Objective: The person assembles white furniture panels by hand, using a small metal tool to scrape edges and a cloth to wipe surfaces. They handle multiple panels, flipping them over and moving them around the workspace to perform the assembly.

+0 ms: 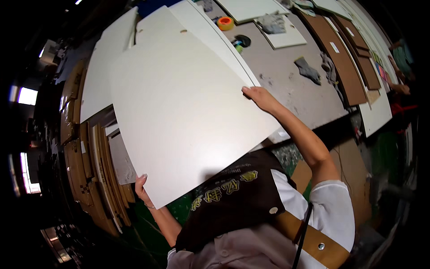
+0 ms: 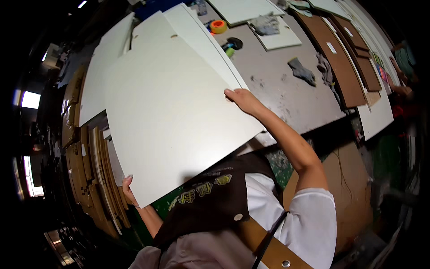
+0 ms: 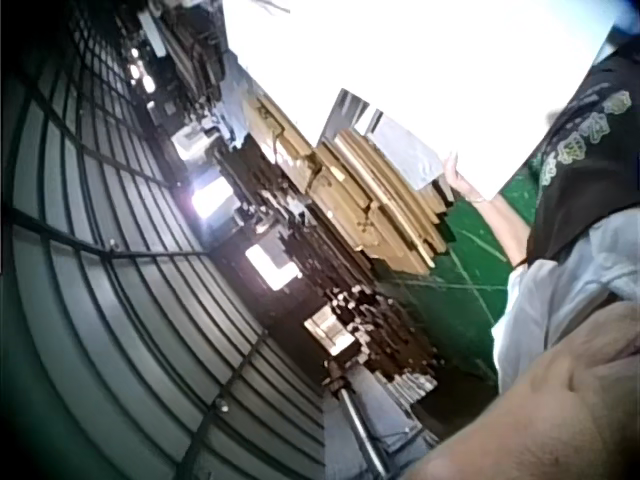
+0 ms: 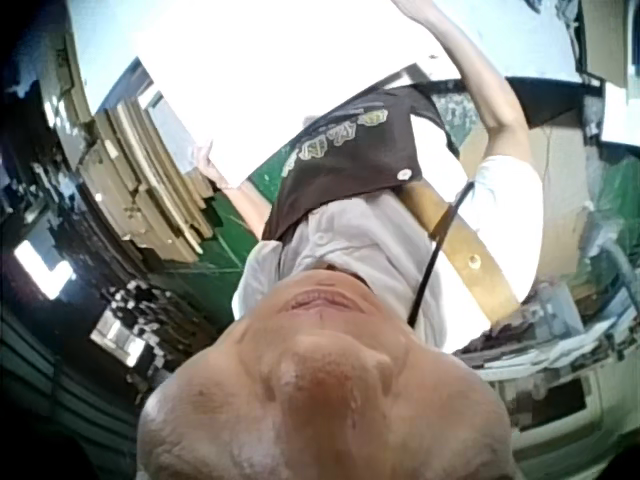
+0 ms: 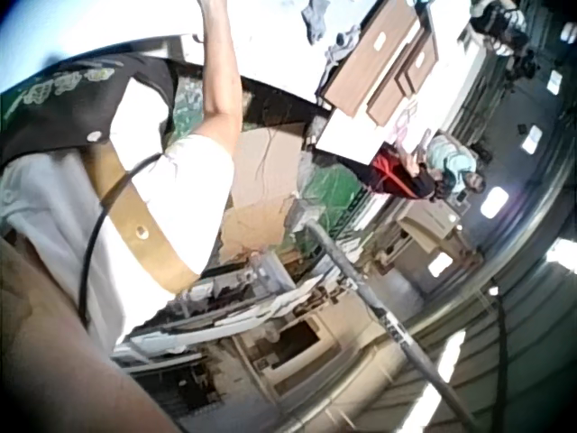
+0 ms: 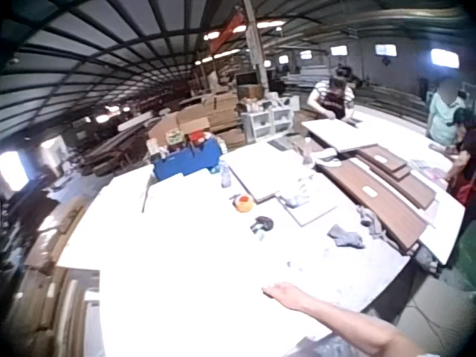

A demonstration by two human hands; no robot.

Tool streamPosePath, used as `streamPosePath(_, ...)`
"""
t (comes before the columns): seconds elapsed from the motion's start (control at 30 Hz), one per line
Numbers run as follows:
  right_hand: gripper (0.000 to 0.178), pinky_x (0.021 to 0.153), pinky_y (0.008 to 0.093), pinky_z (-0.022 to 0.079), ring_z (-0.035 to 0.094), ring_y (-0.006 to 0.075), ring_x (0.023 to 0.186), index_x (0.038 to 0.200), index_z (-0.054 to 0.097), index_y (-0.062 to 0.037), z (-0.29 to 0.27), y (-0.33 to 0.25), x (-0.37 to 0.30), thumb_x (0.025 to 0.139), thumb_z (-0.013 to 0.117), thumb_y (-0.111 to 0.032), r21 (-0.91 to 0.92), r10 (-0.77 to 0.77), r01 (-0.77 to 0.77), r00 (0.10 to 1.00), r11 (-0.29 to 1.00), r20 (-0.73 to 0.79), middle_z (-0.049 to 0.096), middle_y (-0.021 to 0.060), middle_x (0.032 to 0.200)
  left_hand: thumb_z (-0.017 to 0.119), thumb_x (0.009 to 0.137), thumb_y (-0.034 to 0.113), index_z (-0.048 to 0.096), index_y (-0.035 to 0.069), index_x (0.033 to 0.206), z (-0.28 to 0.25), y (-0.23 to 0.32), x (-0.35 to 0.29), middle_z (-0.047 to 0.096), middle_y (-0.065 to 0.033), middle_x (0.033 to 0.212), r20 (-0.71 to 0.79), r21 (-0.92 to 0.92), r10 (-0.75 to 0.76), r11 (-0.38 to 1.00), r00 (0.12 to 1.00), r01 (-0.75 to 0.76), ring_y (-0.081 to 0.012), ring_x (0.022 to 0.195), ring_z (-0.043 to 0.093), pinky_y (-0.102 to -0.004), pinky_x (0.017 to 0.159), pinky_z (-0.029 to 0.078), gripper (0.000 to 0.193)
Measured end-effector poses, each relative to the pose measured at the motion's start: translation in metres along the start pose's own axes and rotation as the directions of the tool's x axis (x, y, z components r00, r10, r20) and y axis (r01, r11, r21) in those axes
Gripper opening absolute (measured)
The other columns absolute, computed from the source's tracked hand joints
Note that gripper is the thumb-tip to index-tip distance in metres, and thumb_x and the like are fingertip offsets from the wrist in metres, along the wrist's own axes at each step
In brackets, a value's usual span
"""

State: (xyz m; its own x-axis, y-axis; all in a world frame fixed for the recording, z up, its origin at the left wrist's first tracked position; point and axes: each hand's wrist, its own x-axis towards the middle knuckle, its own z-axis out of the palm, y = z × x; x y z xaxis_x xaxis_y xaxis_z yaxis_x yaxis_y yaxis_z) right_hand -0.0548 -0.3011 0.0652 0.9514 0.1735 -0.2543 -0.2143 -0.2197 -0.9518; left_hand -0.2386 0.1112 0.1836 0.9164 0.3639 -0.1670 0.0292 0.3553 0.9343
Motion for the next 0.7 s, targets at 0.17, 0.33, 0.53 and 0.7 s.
streamPosePath(0.17, 0.047, 0.065, 0.0272, 0.043, 0.049, 0.0096, 0.071, 0.082, 0.06, -0.0017, -0.024, 0.002, -0.041, 0.095, 0.058, -0.047, 0.062, 0.089, -0.084, 0.994, 0.994, -0.068, 0.057, -0.0007, 0.077, 0.047, 0.087, 0.021, 0.056, 0.005, 0.073, 0.024, -0.016, 0.005, 0.061, -0.0062, 0.072, -0.023, 0.014, -0.045, 0.999, 0.999, 0.045, -0.0153, 0.063, 0.059, -0.0299, 0.06, 0.052, 0.024)
streamPosePath(0.33, 0.041, 0.066, 0.0262, 0.042, 0.049, 0.0092, 0.072, 0.084, 0.06, 0.0001, -0.025, -0.008, -0.062, 0.095, 0.059, -0.039, 0.018, 0.073, -0.071, 0.978, 0.997, -0.197, 0.057, -0.0013, 0.077, 0.047, 0.09, 0.022, 0.061, -0.003, 0.107, 0.019, -0.036, 0.007, 0.067, -0.0111, 0.099, -0.046, -0.072, -0.152, 0.986, 0.987, 0.148, -0.0192, 0.087, 0.065, -0.034, 0.075, 0.055, 0.033)
streamPosePath(0.53, 0.036, 0.059, 0.0264, 0.032, 0.036, 0.006, 0.067, 0.074, 0.048, -0.0065, -0.048, 0.007, -0.045, 0.1, 0.055, -0.03, -0.053, -0.008, -0.004, 0.972, 0.999, -0.233, 0.042, -0.0062, 0.07, 0.048, 0.102, 0.029, 0.057, -0.002, 0.119, -0.023, -0.102, 0.032, 0.063, -0.0057, 0.107, 0.076, 0.433, 0.157, 0.884, 0.985, -0.174, -0.0135, 0.099, 0.059, -0.0279, 0.089, 0.047, 0.037)
streamPosePath(0.7, 0.045, 0.056, 0.0288, 0.02, 0.024, 0.0066, 0.063, 0.069, 0.031, -0.0136, -0.058, 0.014, -0.017, 0.102, 0.05, -0.037, -0.227, -0.122, 0.092, 0.985, 0.97, -0.124, 0.027, -0.0067, 0.067, 0.047, 0.101, 0.043, 0.06, -0.001, 0.084, -0.008, -0.119, 0.043, 0.055, 0.002, 0.075, -0.034, 0.297, -0.14, 0.944, 0.99, 0.144, -0.0079, 0.072, 0.049, -0.0289, 0.068, 0.044, 0.049)
